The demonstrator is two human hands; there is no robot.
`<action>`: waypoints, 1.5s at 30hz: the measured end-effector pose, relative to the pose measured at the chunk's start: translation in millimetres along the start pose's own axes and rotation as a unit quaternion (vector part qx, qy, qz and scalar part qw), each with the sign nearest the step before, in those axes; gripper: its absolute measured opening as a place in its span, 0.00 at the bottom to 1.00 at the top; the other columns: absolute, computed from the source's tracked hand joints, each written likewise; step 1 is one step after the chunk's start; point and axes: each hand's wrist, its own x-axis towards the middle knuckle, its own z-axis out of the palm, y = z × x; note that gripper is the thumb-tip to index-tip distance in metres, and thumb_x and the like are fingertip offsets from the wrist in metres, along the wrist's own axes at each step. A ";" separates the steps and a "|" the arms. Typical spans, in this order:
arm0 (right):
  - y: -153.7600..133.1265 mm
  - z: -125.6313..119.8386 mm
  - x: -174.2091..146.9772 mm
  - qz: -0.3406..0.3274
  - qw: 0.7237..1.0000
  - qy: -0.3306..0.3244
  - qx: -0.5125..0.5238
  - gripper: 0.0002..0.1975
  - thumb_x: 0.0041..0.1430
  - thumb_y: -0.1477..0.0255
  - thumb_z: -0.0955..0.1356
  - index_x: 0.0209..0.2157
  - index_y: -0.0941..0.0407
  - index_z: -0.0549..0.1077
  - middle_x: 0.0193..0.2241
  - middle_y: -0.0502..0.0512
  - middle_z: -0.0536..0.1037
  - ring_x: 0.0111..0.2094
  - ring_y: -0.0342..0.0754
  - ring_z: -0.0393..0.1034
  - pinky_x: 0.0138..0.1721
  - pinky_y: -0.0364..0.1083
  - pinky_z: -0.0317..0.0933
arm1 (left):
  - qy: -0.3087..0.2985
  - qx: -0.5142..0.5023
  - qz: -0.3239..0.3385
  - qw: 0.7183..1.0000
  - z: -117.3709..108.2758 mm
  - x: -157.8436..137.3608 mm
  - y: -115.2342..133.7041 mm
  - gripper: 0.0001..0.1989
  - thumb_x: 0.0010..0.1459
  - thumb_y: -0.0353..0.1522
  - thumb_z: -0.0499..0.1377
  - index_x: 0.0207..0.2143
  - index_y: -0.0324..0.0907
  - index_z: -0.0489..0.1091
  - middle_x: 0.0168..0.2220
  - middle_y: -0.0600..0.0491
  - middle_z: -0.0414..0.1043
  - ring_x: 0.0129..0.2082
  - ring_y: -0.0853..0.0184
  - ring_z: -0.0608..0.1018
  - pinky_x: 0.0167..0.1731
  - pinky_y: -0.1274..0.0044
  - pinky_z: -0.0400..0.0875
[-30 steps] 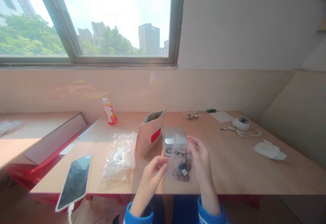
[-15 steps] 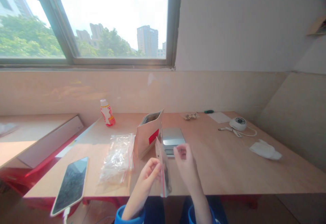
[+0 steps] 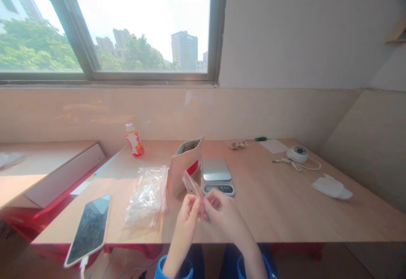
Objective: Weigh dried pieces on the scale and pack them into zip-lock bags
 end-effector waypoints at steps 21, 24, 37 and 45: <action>9.7 -25.9 0.7 0.014 0.926 0.366 0.097 0.18 0.53 0.54 0.65 0.31 0.56 0.68 0.27 0.56 0.77 0.24 0.48 0.71 0.24 0.44 0.64 | -0.046 0.000 0.021 0.999 28.9 -20.9 10.6 0.15 0.60 0.45 0.51 0.32 0.42 0.62 0.24 0.57 0.63 0.27 0.71 0.69 0.35 0.77 0.63; 5.9 -32.0 -2.7 0.011 0.919 0.367 0.147 0.19 0.51 0.53 0.67 0.30 0.56 0.68 0.28 0.56 0.77 0.22 0.46 0.70 0.20 0.41 0.62 | -0.031 -0.036 0.016 0.999 20.8 -13.3 5.7 0.16 0.59 0.46 0.52 0.33 0.41 0.64 0.26 0.56 0.64 0.26 0.70 0.70 0.32 0.77 0.64; 4.1 -22.3 -2.6 0.046 0.954 0.190 0.226 0.19 0.50 0.56 0.69 0.35 0.56 0.70 0.32 0.56 0.76 0.23 0.45 0.70 0.21 0.43 0.64 | -0.018 -0.224 -0.071 0.972 16.0 -2.8 -33.6 0.31 0.54 0.47 0.58 0.58 0.49 0.59 0.58 0.47 0.64 0.57 0.56 0.67 0.52 0.67 0.65; 1.6 -25.9 -9.5 -0.176 0.971 0.158 -0.018 0.07 0.60 0.69 0.63 0.35 0.53 0.73 0.34 0.54 0.74 0.37 0.46 0.71 0.39 0.43 0.66 | 0.060 -0.064 0.039 0.995 8.3 3.4 -32.3 0.34 0.50 0.49 0.60 0.56 0.43 0.60 0.58 0.44 0.62 0.61 0.54 0.61 0.59 0.66 0.56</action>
